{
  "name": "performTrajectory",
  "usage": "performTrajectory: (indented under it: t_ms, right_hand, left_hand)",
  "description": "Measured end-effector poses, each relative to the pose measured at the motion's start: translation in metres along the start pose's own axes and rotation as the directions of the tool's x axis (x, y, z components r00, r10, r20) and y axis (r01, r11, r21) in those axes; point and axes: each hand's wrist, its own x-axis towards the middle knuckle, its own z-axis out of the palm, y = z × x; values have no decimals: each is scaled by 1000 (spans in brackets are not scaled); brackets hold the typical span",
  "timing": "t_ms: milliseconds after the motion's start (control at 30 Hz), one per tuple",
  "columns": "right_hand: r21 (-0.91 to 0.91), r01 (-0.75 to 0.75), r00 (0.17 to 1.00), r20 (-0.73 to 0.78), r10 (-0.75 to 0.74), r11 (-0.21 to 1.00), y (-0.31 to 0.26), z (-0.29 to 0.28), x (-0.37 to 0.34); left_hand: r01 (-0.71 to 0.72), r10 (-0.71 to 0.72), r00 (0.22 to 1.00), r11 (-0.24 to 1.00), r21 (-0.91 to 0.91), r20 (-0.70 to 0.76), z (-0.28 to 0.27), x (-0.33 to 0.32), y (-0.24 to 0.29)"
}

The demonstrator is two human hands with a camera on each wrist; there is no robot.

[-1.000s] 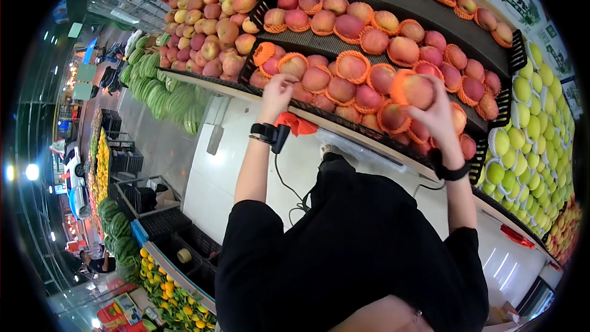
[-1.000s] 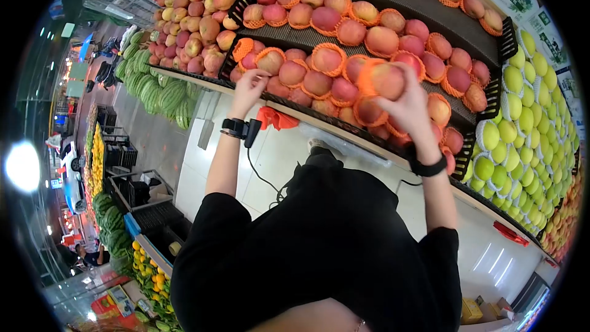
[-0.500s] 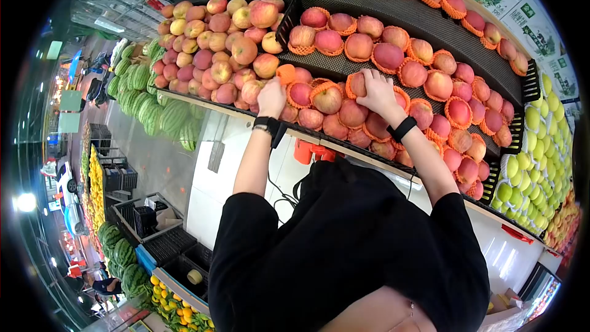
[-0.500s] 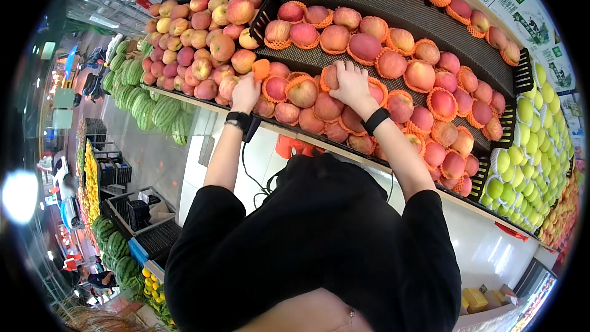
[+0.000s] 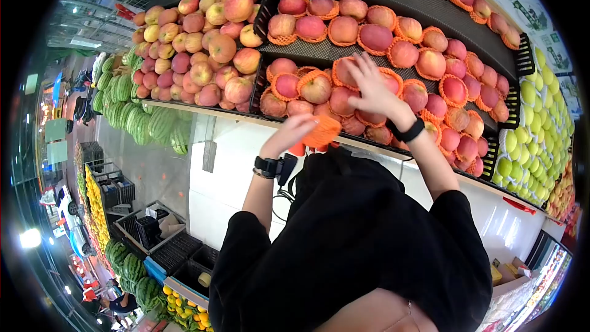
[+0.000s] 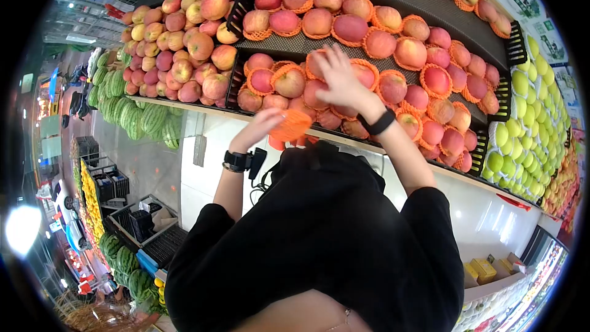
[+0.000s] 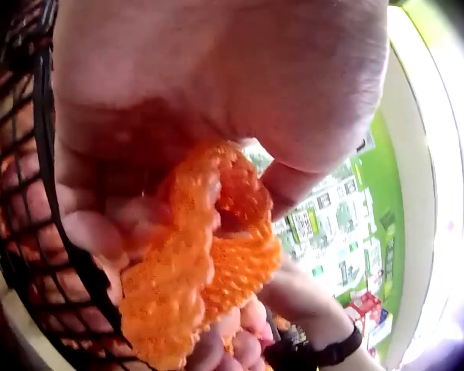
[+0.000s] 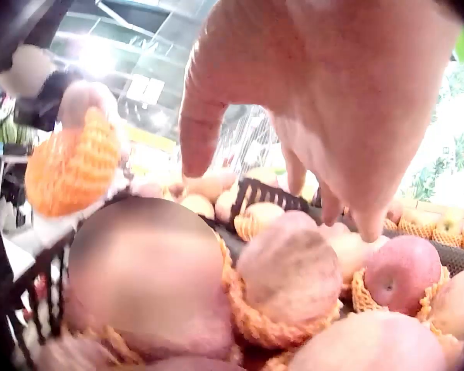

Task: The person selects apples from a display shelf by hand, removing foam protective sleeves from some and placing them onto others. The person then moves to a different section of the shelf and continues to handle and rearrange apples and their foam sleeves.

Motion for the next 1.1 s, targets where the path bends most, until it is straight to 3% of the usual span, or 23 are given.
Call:
performTrajectory:
  t_ms: [67, 100, 133, 233, 367, 400, 467, 500, 533, 567, 633, 667, 700, 733, 800, 867, 933, 1000, 1067, 1100]
  right_hand:
    - [467, 159, 970, 91, -226, 870, -19, -23, -27]
    - [576, 63, 957, 197, -213, 815, -27, -33, -46]
    - [664, -45, 931, 299, -210, 746, -33, -39, -64]
    - [698, -20, 969, 190, -158, 716, -27, -38, -112]
    - [660, -80, 996, 22, 87, 747, -2, -38, -192]
    - [618, -72, 993, -30, 115, 783, 2, -44, -211]
    - [689, -132, 975, -38, 217, 713, 20, -45, -260]
    - [722, -221, 958, 35, 284, 656, 27, -49, -287]
    - [745, -301, 933, 102, 344, 595, 35, -55, -310]
    - [750, -325, 929, 138, 344, 576, 36, -74, -330]
    - [794, -391, 889, 196, 413, 465, 46, -91, -378]
    - [830, -417, 852, 214, 478, 370, 60, -85, -408]
    - [862, -436, 803, 243, 544, 258, 73, -74, -439]
    - [892, -371, 801, 166, 575, 260, 91, -61, -468]
    - [935, -341, 728, 195, 658, 101, 110, -52, -518]
    - [969, -246, 656, 169, 736, -3, 136, -19, -571]
    - [978, -62, 472, 203, 858, -197, 151, 23, -608]
    - [892, 43, 291, 420, 860, -450, 155, 39, -634]
    - [804, 310, 93, 506, 858, -507, 174, 94, -662]
    - [799, 318, -66, 555, 829, -510, 182, 112, -668]
  left_hand:
    - [128, -120, 976, 991, -33, 184, 27, 10, 10]
    - [298, -277, 949, 943, -148, 148, 44, 7, 38]
    - [200, -170, 976, 949, -242, 137, 56, 13, 34]
    - [-75, 120, 990, 889, -451, 72, 97, 42, 33]
    - [-104, 178, 971, 916, -386, 160, 169, 56, 53]
    - [-109, 193, 959, 928, -355, 209, 190, 64, 46]
    - [-97, 182, 950, 944, -314, 255, 238, 64, 56]
    - [-106, 205, 919, 951, -291, 338, 259, 74, 44]
    - [-181, 214, 913, 975, -126, 347, 280, 85, 25]
    - [-135, 108, 932, 989, 55, 347, 298, 77, 54]
    - [-404, 281, 873, 874, 268, 399, 327, 79, 68]
    - [-506, 335, 840, 767, 394, 427, 342, 80, 72]
    - [-652, 472, 754, 620, 436, 457, 353, 87, 64]
    - [-669, 457, 740, 580, 465, 494, 363, 89, 68]
    - [-753, 511, 647, 310, 581, 565, 384, 94, 57]
    - [-804, 485, 585, 242, 543, 650, 398, 99, 44]
    - [-750, 384, 650, 191, 633, 655, 408, 96, 44]
    - [-728, 290, 682, 185, 660, 671, 414, 94, 51]
    - [-725, 265, 688, 190, 662, 676, 417, 96, 52]
    - [-727, 233, 685, 159, 668, 690, 420, 98, 56]
